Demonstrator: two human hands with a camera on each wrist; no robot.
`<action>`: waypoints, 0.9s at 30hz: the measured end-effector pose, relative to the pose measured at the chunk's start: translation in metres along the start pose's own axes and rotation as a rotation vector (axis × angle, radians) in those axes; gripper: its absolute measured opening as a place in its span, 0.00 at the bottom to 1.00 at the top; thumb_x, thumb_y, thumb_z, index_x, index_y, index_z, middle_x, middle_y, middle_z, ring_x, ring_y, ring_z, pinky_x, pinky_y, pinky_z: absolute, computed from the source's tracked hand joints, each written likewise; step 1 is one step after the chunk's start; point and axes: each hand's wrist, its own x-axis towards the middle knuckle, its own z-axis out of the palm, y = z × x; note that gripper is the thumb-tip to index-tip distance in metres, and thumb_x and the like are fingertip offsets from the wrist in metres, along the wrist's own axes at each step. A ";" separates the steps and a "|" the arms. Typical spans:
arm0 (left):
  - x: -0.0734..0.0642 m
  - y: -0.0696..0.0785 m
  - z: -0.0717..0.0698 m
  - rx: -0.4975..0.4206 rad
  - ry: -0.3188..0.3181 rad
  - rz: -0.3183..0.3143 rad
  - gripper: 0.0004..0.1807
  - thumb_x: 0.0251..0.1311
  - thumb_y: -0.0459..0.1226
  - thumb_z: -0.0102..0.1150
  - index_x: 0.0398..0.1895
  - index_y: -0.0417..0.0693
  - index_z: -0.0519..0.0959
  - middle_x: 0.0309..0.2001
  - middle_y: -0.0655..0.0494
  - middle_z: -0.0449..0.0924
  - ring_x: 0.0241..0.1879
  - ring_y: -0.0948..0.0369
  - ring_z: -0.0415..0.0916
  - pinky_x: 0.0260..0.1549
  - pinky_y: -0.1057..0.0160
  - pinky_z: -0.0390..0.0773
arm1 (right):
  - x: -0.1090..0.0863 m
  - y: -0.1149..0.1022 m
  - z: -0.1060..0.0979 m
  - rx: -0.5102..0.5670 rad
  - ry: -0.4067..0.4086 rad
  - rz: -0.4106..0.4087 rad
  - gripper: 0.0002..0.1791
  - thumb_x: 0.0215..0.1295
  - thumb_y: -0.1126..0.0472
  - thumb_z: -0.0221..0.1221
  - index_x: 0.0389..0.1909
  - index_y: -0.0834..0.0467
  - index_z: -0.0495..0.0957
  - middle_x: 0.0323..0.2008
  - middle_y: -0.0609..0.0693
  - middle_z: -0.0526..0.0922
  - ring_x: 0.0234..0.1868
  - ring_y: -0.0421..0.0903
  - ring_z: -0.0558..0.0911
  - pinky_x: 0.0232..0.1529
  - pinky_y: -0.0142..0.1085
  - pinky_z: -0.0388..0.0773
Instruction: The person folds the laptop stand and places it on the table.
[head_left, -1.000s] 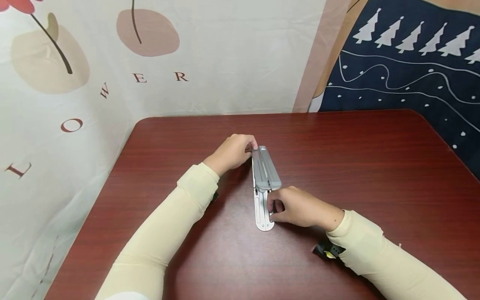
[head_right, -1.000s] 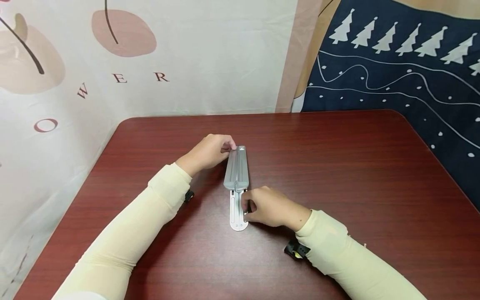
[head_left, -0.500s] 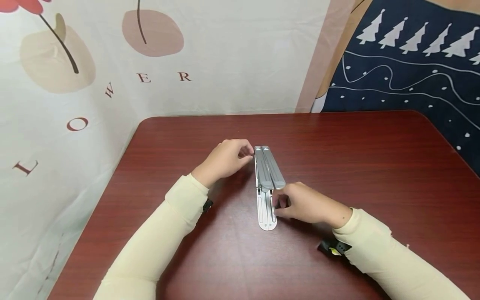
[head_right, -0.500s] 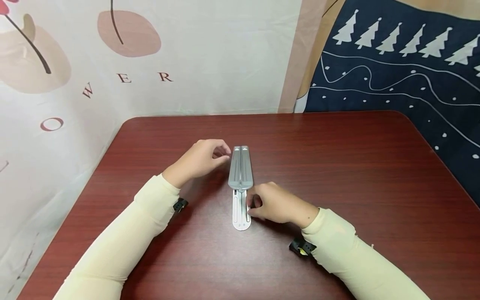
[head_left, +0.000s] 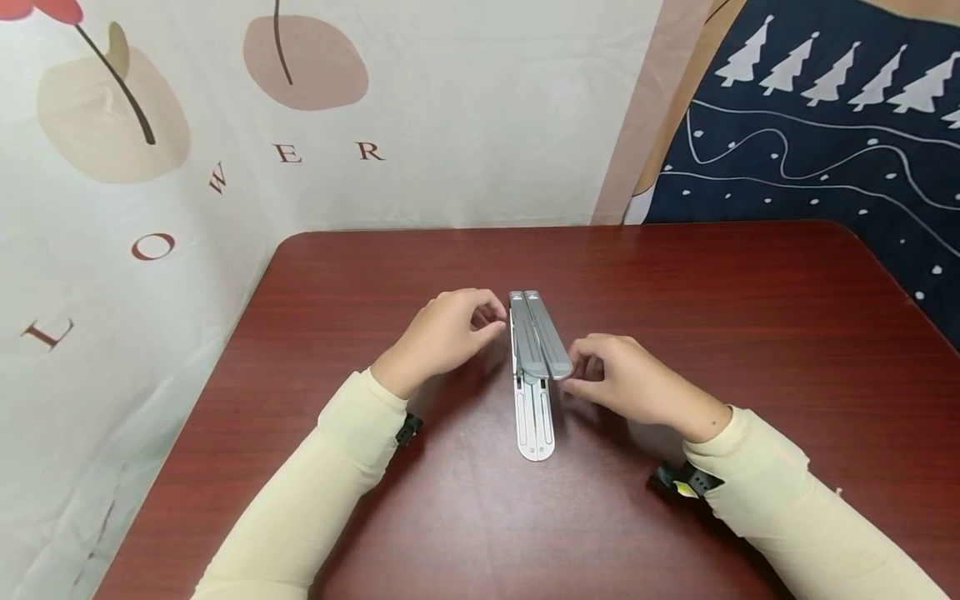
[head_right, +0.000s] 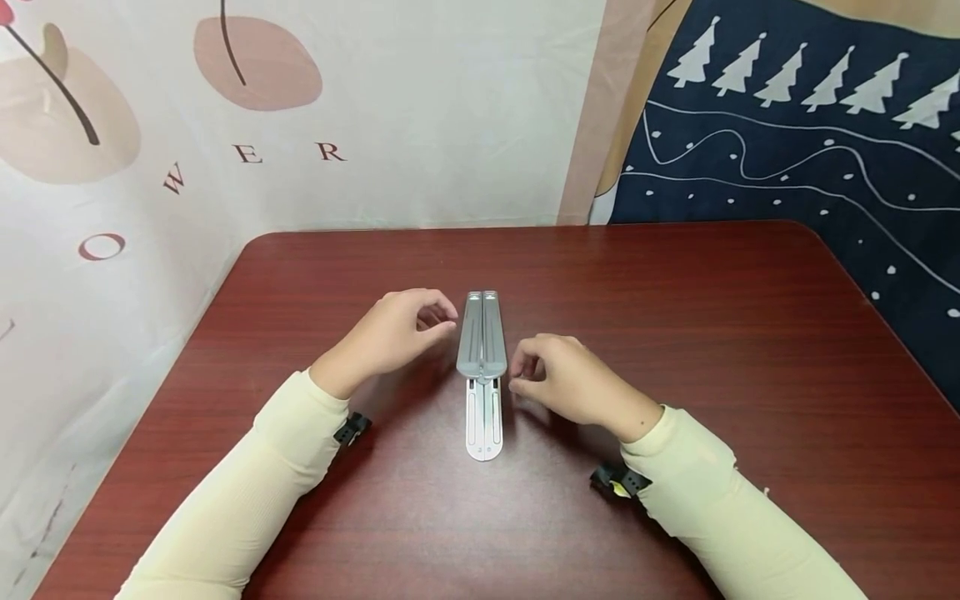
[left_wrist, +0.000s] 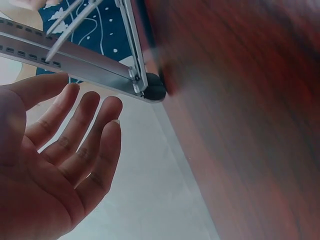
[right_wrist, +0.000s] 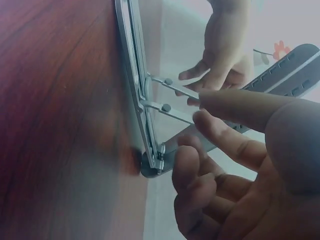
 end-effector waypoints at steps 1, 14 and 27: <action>-0.001 0.001 0.000 -0.008 -0.003 0.002 0.03 0.65 0.42 0.63 0.38 0.57 0.81 0.37 0.64 0.85 0.38 0.66 0.82 0.45 0.60 0.79 | 0.001 0.000 -0.001 0.001 0.011 0.012 0.10 0.56 0.66 0.70 0.27 0.51 0.78 0.26 0.43 0.79 0.26 0.38 0.77 0.28 0.31 0.75; -0.007 0.004 0.001 -0.146 -0.025 0.052 0.03 0.63 0.38 0.65 0.38 0.52 0.82 0.35 0.60 0.86 0.36 0.65 0.82 0.42 0.62 0.80 | 0.016 0.001 -0.007 0.090 0.181 0.059 0.04 0.61 0.67 0.64 0.36 0.55 0.83 0.27 0.48 0.83 0.27 0.42 0.80 0.29 0.31 0.76; -0.006 0.002 0.004 -0.214 -0.051 0.077 0.02 0.62 0.38 0.66 0.36 0.50 0.84 0.33 0.59 0.86 0.35 0.63 0.81 0.40 0.64 0.79 | 0.034 0.004 -0.006 0.259 0.087 0.176 0.06 0.64 0.65 0.60 0.40 0.59 0.82 0.32 0.54 0.85 0.30 0.46 0.82 0.30 0.33 0.77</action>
